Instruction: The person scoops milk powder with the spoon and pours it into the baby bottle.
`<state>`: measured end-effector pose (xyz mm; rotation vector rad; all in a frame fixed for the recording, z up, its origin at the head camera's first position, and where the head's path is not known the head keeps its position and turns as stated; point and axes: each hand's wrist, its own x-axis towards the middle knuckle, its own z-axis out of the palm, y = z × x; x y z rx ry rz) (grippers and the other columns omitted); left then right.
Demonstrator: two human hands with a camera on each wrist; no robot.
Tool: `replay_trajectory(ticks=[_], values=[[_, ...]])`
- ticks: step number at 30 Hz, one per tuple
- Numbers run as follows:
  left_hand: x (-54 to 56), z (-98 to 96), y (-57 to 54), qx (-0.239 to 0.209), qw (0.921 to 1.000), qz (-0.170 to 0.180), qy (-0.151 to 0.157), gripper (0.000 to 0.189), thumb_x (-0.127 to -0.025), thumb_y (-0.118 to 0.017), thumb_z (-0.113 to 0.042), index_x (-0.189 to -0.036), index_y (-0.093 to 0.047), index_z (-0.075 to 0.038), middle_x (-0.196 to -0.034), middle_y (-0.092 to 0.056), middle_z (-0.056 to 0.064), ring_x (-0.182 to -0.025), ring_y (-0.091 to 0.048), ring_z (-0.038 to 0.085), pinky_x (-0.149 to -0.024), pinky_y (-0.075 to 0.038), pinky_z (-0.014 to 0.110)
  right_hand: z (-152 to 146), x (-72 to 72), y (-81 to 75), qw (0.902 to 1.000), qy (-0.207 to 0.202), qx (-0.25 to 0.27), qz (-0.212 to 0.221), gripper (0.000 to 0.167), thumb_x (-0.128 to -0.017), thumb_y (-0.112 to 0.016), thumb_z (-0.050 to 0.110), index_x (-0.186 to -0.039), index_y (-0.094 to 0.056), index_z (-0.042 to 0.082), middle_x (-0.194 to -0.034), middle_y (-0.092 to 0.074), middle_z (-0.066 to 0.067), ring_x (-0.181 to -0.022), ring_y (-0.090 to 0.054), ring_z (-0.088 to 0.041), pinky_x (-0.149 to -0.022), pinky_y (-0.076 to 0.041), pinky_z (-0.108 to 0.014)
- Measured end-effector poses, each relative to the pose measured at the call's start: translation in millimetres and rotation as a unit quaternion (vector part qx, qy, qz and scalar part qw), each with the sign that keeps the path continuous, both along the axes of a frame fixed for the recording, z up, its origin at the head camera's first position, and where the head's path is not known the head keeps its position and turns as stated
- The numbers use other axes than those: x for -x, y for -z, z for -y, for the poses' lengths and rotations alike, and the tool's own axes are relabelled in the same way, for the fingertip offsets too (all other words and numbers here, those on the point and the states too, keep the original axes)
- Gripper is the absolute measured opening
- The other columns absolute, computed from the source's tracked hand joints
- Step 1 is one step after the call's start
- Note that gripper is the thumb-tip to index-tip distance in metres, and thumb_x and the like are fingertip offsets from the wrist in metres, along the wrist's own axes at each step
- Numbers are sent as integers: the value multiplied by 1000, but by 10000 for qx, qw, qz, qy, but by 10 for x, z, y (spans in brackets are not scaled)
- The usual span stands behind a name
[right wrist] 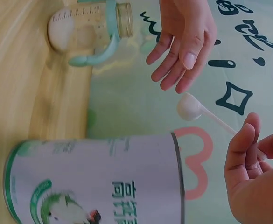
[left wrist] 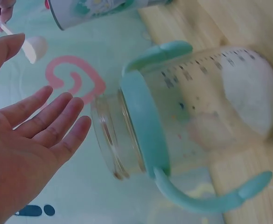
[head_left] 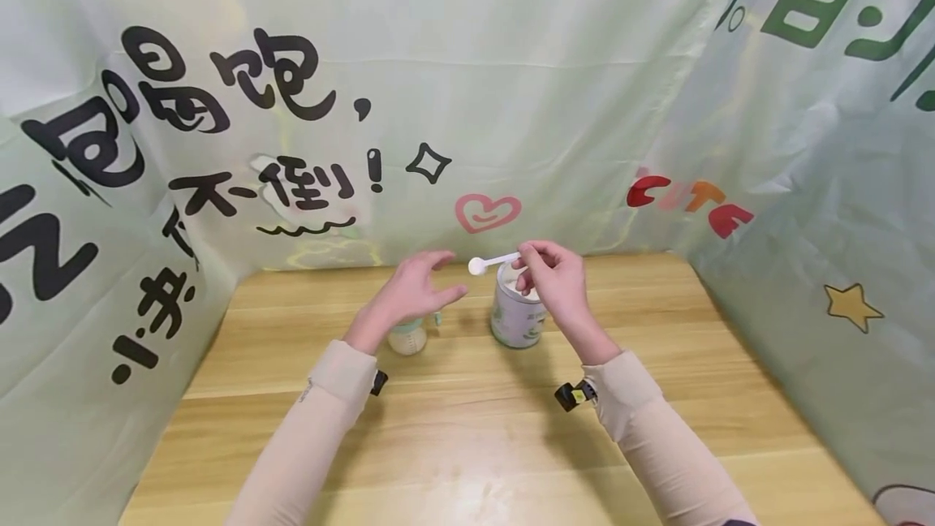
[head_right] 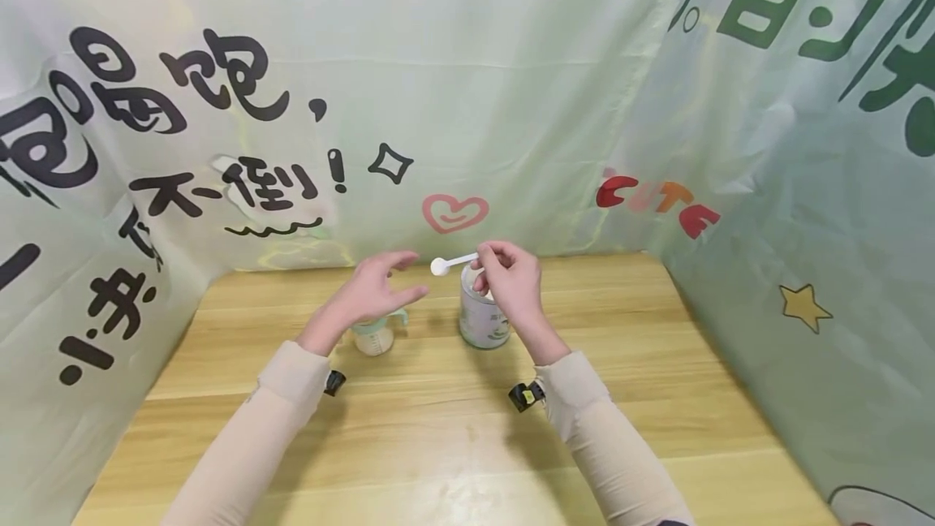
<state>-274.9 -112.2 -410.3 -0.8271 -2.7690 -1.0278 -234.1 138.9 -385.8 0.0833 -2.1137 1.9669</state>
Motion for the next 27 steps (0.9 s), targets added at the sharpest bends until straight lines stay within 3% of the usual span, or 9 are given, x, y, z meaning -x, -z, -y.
replay_trajectory(ticks=[8, 17, 27], values=[[-56, 179, 34, 85, 9997, 3, -236, 71, -93, -78, -44, -147, -58, -2, -145, -64, 17, -132, -61, 35, -115, -49, 51, 106, 7, 37, 9987, -200, 415, 224, 23, -105, -64, 16, -114, -71, -4, -81, -75, -4, -53, -63, -9, -53, -55, -22], [-101, 324, 93, 97, 9997, -10, -219, 71, -93, -77, -45, -146, -58, 0, -142, -65, 20, -127, -64, 36, -110, -53, 52, 246, 41, 124, 9962, -401, 715, 306, 21, -105, -63, 11, -113, -69, -7, -78, -73, -5, -52, -62, -10, -51, -54, -21], [-146, 478, 200, 30, 9992, 181, -346, 72, -91, -80, -43, -146, -59, -2, -142, -65, 20, -129, -63, 36, -109, -53, 53, 408, 39, 171, 9952, -687, 643, 265, 22, -105, -63, 11, -113, -70, -8, -81, -74, -8, -52, -62, -10, -51, -54, -21]])
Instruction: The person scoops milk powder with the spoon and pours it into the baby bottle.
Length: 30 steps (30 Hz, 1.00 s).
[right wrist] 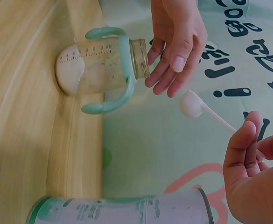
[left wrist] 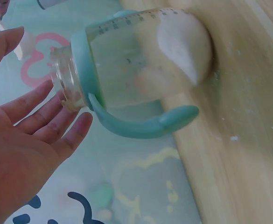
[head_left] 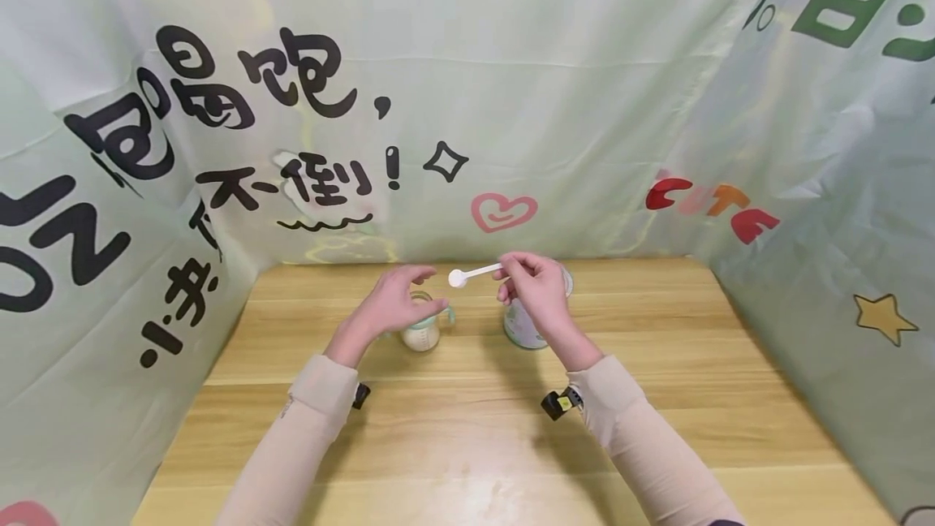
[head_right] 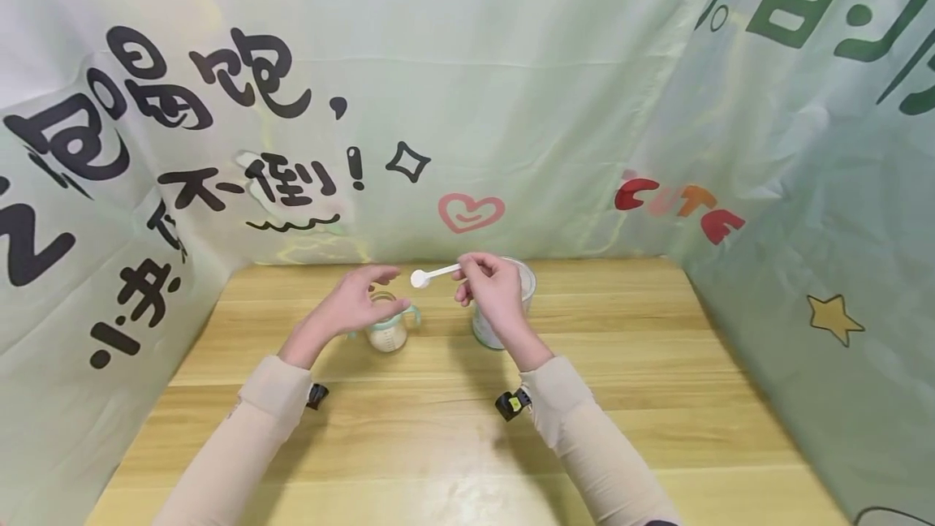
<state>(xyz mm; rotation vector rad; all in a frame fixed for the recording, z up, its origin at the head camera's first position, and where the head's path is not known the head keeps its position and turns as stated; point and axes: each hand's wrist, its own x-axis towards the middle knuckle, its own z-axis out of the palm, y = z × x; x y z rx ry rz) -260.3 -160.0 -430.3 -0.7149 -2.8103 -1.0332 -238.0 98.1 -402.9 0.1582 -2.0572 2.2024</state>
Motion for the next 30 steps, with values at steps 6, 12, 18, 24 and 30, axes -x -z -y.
replay_trajectory(ticks=[6, 12, 18, 24, 30], values=[[-5, 83, 63, -59, 10000, -29, -71, 70, -90, -81, -42, -144, -61, -3, -142, -67, 18, -128, -64, 37, -108, -53, 54, 98, -8, -10, 9998, -203, 31, -3, 23, -106, -62, 11, -114, -70, -9, -80, -74, -4, -52, -62, -9, -52, -54, -20], [-23, 163, 138, -52, 9999, 76, -135, 70, -90, -79, -44, -143, -62, -2, -141, -67, 18, -128, -64, 38, -107, -54, 54, 194, -21, 4, 9995, -314, 61, -85, 22, -106, -62, 10, -113, -70, -10, -81, -74, -8, -51, -62, -9, -51, -53, -20], [-74, 229, 187, -99, 9997, 168, -163, 70, -90, -80, -43, -142, -62, 0, -139, -68, 19, -127, -64, 38, -106, -55, 55, 280, -36, 29, 9992, -400, 72, -37, 24, -106, -63, 12, -114, -72, -9, -84, -74, -14, -51, -61, -10, -50, -53, -21], [-96, 287, 265, -14, 9995, 154, -289, 64, -90, -81, -42, -138, -65, -3, -135, -70, 16, -124, -66, 35, -105, -55, 55, 336, -38, 58, 9987, -496, 68, -69, 24, -106, -64, 12, -113, -72, -9, -85, -75, -16, -51, -62, -10, -50, -53, -21], [-104, 319, 326, -95, 9993, 157, -330, 63, -89, -83, -41, -138, -66, -5, -132, -71, 15, -121, -66, 34, -102, -56, 54, 369, -34, 80, 9983, -550, -197, -13, 23, -106, -64, 14, -113, -74, -6, -92, -75, -24, -52, -62, -10, -51, -54, -22]])
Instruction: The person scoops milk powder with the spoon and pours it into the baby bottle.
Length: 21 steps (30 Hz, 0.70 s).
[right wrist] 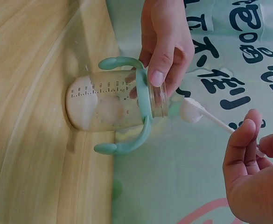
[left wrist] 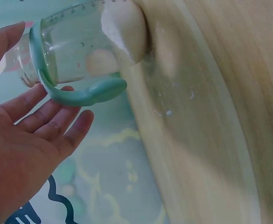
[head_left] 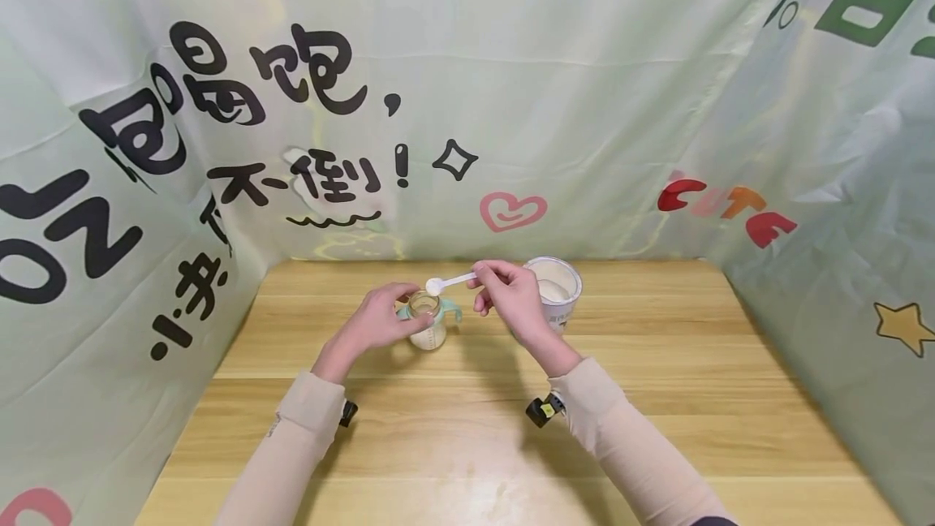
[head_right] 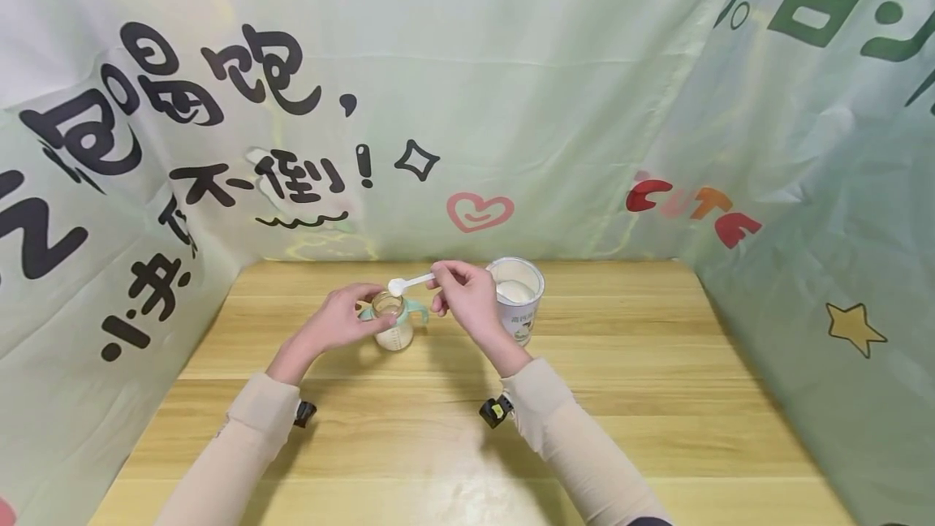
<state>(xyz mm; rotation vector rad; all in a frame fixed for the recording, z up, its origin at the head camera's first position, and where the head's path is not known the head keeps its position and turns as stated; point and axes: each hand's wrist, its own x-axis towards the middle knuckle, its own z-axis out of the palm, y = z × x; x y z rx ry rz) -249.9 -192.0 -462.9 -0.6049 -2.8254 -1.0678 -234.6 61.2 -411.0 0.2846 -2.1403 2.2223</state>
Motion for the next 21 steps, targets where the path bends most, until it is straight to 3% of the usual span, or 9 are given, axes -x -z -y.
replay_trajectory(ticks=[5, 10, 18, 21], values=[[-6, 5, 31, -25, 9999, 107, -86, 63, -88, -84, -43, -137, -67, -6, -129, -72, 13, -120, -66, 33, -101, -57, 53, 10, -3, 16, 9998, -35, -194, -12, 23, -105, -65, 16, -112, -76, -3, -98, -74, -31, -52, -63, -10, -52, -55, -22], [-3, 7, 48, -11, 9997, 185, -154, 63, -87, -84, -43, -136, -67, -7, -128, -72, 12, -120, -66, 32, -101, -57, 52, 26, -8, 28, 9994, -50, -345, -78, 25, -105, -66, 17, -115, -77, -3, -96, -76, -27, -53, -64, -10, -53, -56, -22], [-28, -5, 18, 53, 9995, 236, -179, 66, -88, -84, -43, -139, -65, -5, -127, -72, 15, -118, -66, 32, -101, -57, 53, 57, -36, 37, 9986, -110, -513, -97, 22, -104, -66, 15, -113, -79, -1, -83, -77, -4, -53, -64, -11, -53, -57, -23], [-32, -3, 17, 65, 9996, 236, -149, 66, -89, -83, -43, -139, -64, -4, -126, -72, 15, -118, -66, 32, -100, -57, 53, 64, -47, 41, 9979, -149, -611, -130, 22, -104, -66, 15, -113, -79, 0, -84, -77, -4, -54, -65, -11, -54, -58, -23]])
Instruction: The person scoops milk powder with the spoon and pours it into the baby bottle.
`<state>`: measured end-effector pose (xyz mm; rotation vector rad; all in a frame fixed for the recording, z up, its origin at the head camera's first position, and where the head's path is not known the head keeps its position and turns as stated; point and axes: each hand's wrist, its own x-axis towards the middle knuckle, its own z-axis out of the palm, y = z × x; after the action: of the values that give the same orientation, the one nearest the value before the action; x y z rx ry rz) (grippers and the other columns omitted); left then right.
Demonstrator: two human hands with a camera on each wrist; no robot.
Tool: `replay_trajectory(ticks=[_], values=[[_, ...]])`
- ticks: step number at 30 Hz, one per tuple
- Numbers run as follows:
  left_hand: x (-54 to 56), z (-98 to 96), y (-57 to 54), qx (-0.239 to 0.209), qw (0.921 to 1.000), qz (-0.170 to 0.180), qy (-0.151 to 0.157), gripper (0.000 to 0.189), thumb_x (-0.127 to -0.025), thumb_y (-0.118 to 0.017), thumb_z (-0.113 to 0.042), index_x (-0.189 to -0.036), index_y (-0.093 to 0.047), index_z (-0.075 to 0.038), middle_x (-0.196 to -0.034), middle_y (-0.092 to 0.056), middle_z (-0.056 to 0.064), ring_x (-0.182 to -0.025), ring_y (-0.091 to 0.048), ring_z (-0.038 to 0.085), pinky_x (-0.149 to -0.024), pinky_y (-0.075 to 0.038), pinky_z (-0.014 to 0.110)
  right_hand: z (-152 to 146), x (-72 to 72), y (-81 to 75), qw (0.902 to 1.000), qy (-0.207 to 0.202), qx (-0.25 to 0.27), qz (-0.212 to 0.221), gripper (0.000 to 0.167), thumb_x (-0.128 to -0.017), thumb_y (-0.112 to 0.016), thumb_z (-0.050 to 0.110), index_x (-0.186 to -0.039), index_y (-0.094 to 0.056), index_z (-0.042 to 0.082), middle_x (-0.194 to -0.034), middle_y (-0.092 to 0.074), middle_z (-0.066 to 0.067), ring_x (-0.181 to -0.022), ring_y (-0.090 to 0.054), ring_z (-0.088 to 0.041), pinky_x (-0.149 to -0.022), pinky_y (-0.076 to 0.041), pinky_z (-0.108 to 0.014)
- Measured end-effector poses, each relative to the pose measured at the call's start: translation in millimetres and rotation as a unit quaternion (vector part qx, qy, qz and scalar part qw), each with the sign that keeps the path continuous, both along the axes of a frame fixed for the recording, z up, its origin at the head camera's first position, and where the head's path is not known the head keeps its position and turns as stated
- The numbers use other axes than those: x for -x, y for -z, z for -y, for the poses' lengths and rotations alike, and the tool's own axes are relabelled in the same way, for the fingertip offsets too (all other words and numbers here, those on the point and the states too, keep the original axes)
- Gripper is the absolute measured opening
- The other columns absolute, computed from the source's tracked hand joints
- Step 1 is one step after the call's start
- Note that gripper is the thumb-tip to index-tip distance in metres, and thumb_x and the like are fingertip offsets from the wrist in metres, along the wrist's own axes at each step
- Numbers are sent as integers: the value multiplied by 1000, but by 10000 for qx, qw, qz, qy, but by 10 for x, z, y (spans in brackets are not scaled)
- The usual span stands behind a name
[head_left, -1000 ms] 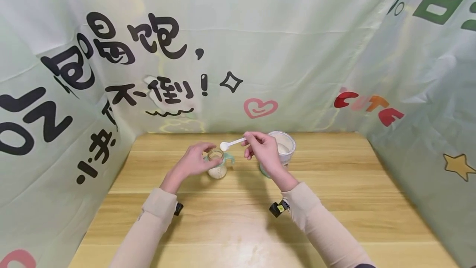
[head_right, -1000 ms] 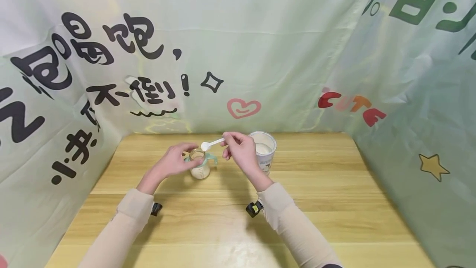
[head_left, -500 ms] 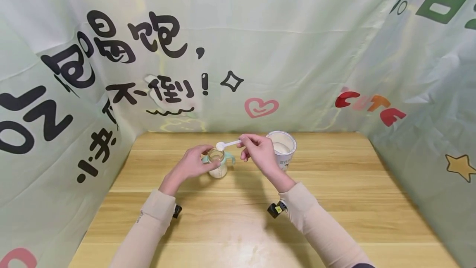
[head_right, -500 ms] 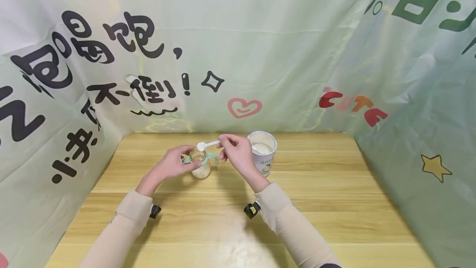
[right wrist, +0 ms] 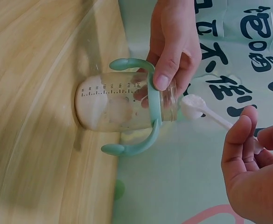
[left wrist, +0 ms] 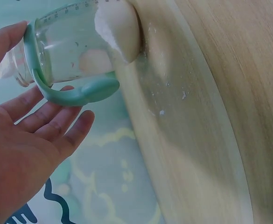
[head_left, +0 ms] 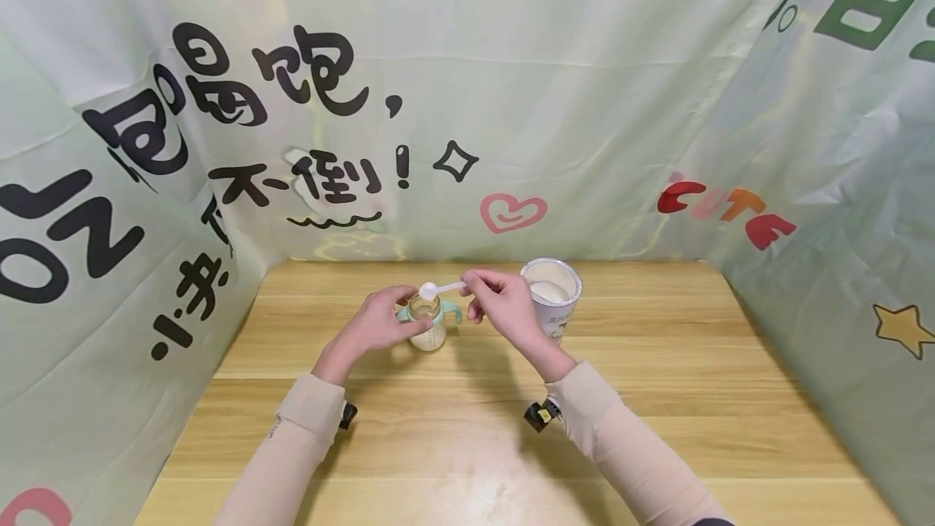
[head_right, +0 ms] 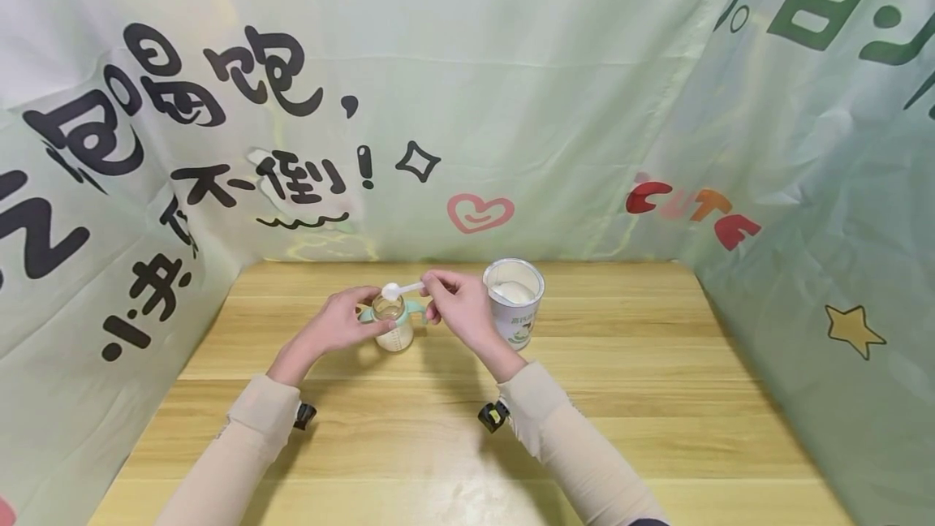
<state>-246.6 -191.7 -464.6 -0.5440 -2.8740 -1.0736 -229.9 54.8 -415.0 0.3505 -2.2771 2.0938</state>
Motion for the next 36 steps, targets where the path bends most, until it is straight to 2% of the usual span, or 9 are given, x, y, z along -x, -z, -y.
replay_trajectory(ticks=[10, 25, 36], values=[[2, -3, 22, -23, 10000, 85, -4, 68, -89, -82, -44, -142, -63, -6, -129, -71, 13, -120, -65, 31, -101, -56, 51, -11, -14, 44, 9988, -164, -399, -217, 22, -104, -67, 17, -115, -79, 1, -91, -78, -14, -57, -66, -12, -57, -60, -25], [11, -10, 16, -76, 9998, 193, -20, 68, -89, -83, -42, -143, -62, -6, -130, -71, 14, -121, -65, 32, -103, -56, 51, -4, -43, 42, 9982, -281, -460, -275, 23, -103, -67, 13, -119, -77, 0, -96, -78, -17, -57, -65, -12, -58, -59, -24], [9, -5, 23, -21, 10000, 54, 28, 67, -90, -82, -41, -142, -62, -4, -130, -71, 15, -121, -66, 33, -103, -56, 53, -20, -39, 82, 9978, -308, -539, -224, 23, -104, -66, 14, -120, -78, 2, -99, -79, -17, -59, -66, -12, -59, -60, -24]])
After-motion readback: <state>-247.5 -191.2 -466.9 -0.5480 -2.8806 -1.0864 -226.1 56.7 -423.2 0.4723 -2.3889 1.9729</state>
